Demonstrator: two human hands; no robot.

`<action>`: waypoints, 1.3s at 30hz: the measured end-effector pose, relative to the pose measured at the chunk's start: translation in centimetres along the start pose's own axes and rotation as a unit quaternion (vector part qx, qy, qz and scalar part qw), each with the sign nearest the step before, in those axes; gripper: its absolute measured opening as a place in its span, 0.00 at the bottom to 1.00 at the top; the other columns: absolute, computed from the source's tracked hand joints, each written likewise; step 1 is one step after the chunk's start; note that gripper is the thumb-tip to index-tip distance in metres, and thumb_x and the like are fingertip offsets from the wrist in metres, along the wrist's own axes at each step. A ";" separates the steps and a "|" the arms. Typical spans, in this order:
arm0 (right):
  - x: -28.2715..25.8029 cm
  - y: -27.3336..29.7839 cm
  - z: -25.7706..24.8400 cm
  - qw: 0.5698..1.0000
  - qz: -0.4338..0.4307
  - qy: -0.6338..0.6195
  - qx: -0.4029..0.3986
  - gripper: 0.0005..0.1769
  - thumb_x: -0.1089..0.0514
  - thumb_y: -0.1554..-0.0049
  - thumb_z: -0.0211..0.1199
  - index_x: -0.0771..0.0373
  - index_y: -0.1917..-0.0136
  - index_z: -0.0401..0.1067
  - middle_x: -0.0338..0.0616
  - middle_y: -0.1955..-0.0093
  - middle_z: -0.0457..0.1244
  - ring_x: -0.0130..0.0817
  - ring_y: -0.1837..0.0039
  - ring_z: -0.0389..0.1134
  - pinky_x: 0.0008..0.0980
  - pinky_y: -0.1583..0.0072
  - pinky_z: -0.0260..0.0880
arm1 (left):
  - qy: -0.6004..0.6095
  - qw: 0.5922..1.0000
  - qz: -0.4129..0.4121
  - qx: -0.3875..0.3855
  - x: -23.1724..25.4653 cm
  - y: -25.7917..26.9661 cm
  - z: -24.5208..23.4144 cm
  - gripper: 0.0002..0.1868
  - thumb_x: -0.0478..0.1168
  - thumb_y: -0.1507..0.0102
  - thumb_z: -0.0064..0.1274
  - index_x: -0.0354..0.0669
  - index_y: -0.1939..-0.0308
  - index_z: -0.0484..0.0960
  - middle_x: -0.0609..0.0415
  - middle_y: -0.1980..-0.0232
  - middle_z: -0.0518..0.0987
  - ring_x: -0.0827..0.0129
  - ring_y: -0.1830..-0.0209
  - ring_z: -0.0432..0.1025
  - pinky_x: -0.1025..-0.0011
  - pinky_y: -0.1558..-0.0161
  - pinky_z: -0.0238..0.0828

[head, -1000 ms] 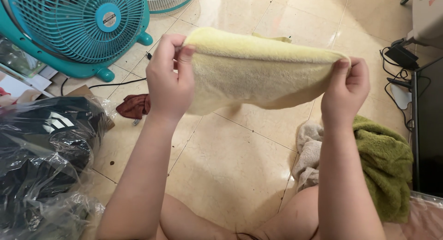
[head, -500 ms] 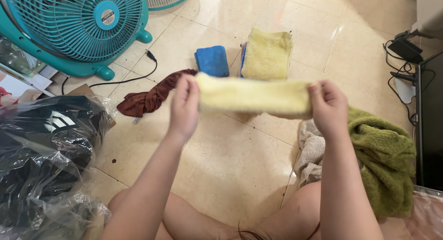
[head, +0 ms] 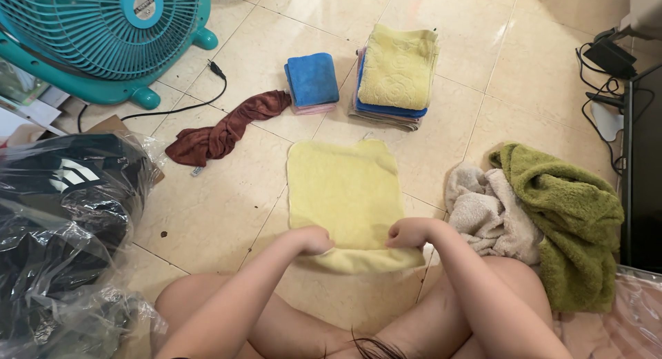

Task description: The person sits on the floor and folds several towels one by one, including yellow, blue, and brown towels. Each towel is smoothed, folded into a compact rectangle, and stacked neatly on the floor.

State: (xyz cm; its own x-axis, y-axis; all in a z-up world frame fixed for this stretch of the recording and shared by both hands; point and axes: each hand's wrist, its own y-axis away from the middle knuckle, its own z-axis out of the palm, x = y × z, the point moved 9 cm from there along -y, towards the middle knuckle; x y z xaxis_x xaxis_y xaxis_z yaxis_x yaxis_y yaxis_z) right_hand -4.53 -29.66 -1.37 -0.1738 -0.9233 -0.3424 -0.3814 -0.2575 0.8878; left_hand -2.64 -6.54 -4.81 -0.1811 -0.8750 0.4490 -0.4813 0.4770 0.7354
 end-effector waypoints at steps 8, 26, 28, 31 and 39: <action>0.9 -1.9 -8.6 0.959 0.005 -0.203 0.198 0.25 0.43 0.38 0.58 0.64 0.38 0.68 0.54 0.57 0.74 0.41 0.64 0.75 0.38 0.61 0.76 | 0.119 0.949 -0.077 0.281 -1.6 2.7 -8.6 0.21 0.56 0.33 0.46 0.43 0.51 0.81 0.46 0.48 0.84 0.53 0.45 0.76 0.56 0.42 0.72; 3.6 -10.6 -21.3 0.794 -0.023 -0.348 0.499 0.18 0.49 0.47 0.69 0.63 0.49 0.76 0.49 0.54 0.71 0.41 0.53 0.72 0.39 0.50 0.71 | 0.067 0.824 -0.089 0.556 -5.9 7.2 -9.9 0.36 0.56 0.37 0.49 0.52 0.26 0.63 0.51 0.19 0.55 0.57 0.17 0.42 0.53 0.22 0.30; 4.5 -10.1 -22.2 0.743 -0.044 -0.394 0.539 0.16 0.50 0.46 0.69 0.63 0.50 0.76 0.49 0.55 0.70 0.40 0.54 0.71 0.39 0.51 0.70 | 0.061 0.822 -0.089 0.559 -5.7 7.3 -10.1 0.37 0.57 0.37 0.49 0.52 0.26 0.63 0.51 0.19 0.55 0.57 0.17 0.42 0.53 0.22 0.30; 5.3 -8.8 -23.2 0.696 -0.051 -0.399 0.594 0.15 0.51 0.45 0.69 0.63 0.51 0.76 0.48 0.55 0.69 0.40 0.54 0.70 0.38 0.50 0.70 | 0.055 0.824 -0.094 0.557 -5.8 7.2 -10.0 0.38 0.57 0.38 0.50 0.53 0.25 0.62 0.51 0.19 0.54 0.57 0.17 0.41 0.53 0.22 0.30; 1.4 -2.8 -21.5 0.789 -0.097 -0.153 0.587 0.17 0.50 0.42 0.65 0.65 0.45 0.76 0.53 0.52 0.70 0.44 0.52 0.71 0.40 0.48 0.71 | 0.075 0.823 -0.088 0.556 -7.1 6.2 -9.6 0.40 0.60 0.37 0.52 0.54 0.24 0.61 0.52 0.18 0.55 0.57 0.17 0.42 0.53 0.22 0.30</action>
State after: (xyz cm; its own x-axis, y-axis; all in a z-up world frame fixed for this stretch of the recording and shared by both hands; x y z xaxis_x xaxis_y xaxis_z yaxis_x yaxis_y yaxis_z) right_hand 15.80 -36.39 2.27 -0.1501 -0.7410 -0.6545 -0.9749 0.2210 -0.0266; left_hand 3.88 3.41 1.37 0.0433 -0.8630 0.5033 -0.9914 -0.0995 -0.0853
